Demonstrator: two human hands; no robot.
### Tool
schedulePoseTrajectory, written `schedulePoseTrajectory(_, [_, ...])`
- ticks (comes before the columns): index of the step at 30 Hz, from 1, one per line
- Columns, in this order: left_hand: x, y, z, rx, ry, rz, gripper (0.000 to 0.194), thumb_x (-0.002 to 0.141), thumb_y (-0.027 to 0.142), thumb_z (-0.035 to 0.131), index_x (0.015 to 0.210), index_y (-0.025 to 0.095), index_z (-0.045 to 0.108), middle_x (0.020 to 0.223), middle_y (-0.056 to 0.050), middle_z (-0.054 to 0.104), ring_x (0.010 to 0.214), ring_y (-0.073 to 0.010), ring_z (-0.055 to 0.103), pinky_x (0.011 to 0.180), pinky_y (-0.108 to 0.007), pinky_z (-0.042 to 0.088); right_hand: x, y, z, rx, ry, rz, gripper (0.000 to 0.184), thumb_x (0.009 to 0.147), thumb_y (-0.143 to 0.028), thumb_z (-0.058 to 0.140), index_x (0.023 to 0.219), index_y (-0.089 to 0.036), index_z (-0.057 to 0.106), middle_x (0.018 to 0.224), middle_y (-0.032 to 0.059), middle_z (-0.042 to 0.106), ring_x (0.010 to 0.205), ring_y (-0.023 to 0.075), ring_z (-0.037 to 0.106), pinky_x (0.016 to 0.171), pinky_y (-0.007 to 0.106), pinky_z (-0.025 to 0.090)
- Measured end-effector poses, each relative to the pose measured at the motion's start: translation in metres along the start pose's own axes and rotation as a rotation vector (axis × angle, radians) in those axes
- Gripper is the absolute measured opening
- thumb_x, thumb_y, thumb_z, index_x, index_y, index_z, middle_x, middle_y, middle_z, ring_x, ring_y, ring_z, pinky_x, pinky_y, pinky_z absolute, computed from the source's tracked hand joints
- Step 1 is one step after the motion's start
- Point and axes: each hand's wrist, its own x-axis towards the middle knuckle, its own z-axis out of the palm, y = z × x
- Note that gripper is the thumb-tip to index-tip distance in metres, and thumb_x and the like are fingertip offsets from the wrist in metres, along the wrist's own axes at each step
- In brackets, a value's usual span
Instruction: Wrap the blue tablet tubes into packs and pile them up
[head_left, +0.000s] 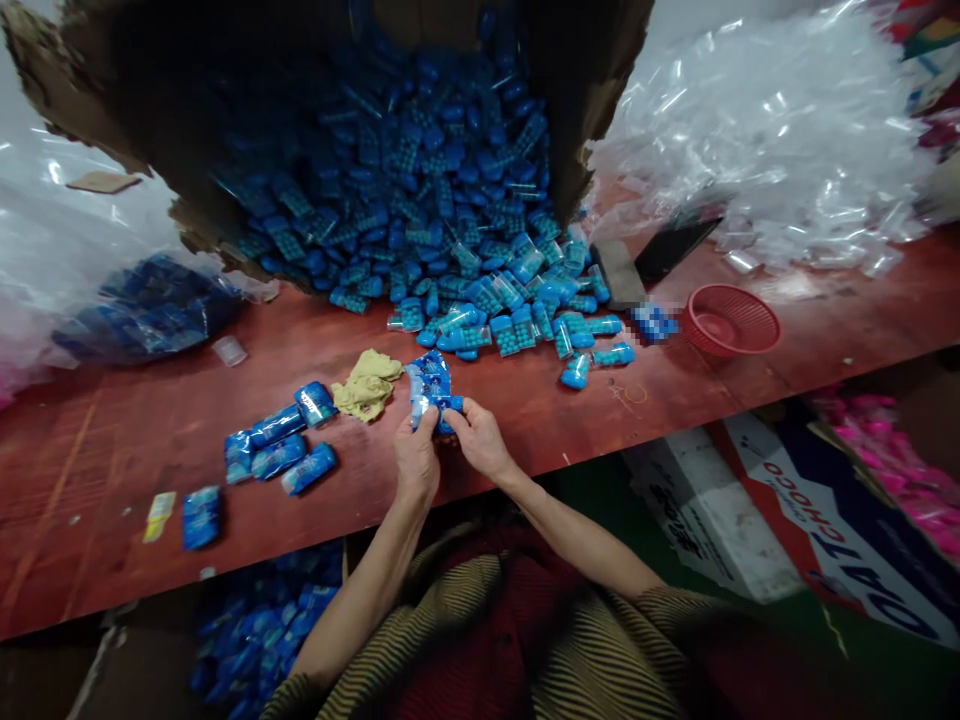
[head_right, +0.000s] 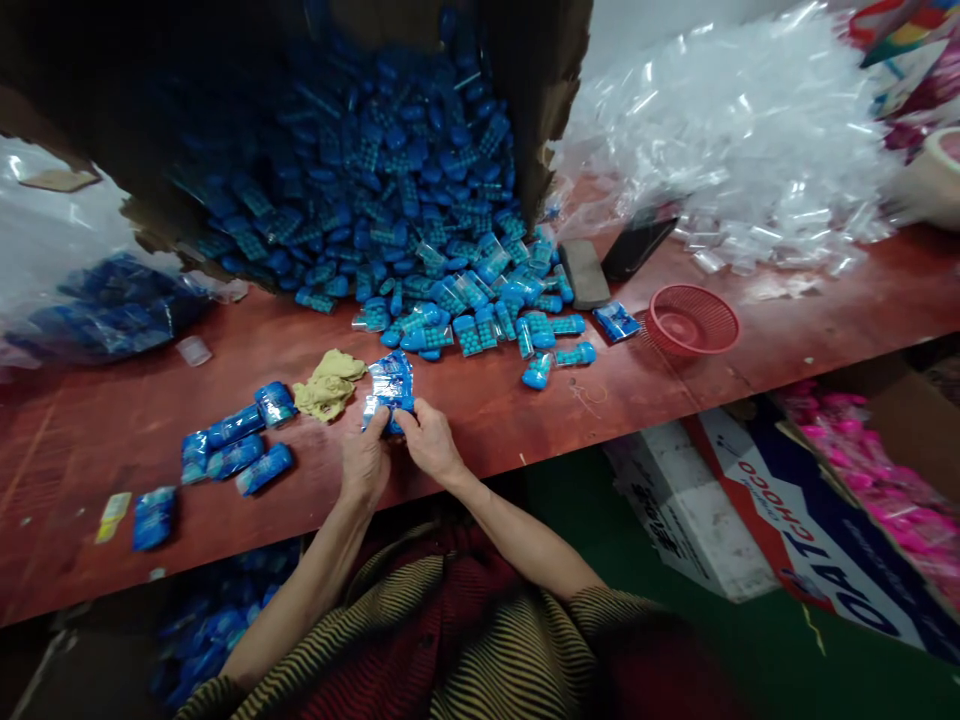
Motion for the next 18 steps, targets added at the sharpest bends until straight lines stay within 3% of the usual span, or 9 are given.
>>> schedulePoseTrajectory(5, [-0.003,0.004,0.008,-0.032,0.028,-0.007,0.025,0.056,0.029,0.076,0.066,0.013,0.06,0.057,0.005,0.06,0.049,-0.0057,0.053,0.051,-0.017,0.044,-0.001,-0.007,-0.003,-0.11,0.083,-0.063,0.03,0.086,-0.04,0.043,0.064,-0.021,0.04,0.06,-0.0044,0.045,0.057,0.0107,0.044,0.055,0.023,0.035])
schedulePoseTrajectory(10, [-0.008,0.024,0.0,0.04,-0.259,-0.189,0.03,0.058,0.031,0.077,0.077,0.012,0.063,0.059,0.0,0.063,0.046,-0.0079,0.054,0.044,-0.018,0.042,-0.001,-0.01,-0.015,-0.013,0.031,-0.063,0.028,0.085,-0.04,0.047,0.066,-0.02,0.046,0.061,-0.0044,0.049,0.058,0.0101,0.045,0.057,0.022,0.037])
schedulePoseTrajectory(15, [-0.009,0.028,-0.008,0.083,-0.206,-0.184,0.032,0.055,0.03,0.08,0.074,0.012,0.061,0.055,0.002,0.06,0.042,-0.0063,0.049,0.039,-0.016,0.038,-0.006,-0.017,-0.03,-0.159,-0.069,-0.175,0.039,0.089,-0.041,0.043,0.057,-0.019,0.046,0.056,-0.0039,0.044,0.055,0.0095,0.043,0.055,0.022,0.035])
schedulePoseTrajectory(18, [-0.009,0.025,-0.008,0.016,-0.196,-0.214,0.035,0.054,0.034,0.081,0.073,0.014,0.059,0.054,0.004,0.058,0.042,-0.0072,0.05,0.038,-0.017,0.037,-0.003,-0.025,-0.064,-0.47,0.125,-0.293,0.033,0.091,-0.036,0.044,0.068,-0.018,0.058,0.072,0.002,0.058,0.071,0.0134,0.053,0.068,0.024,0.04])
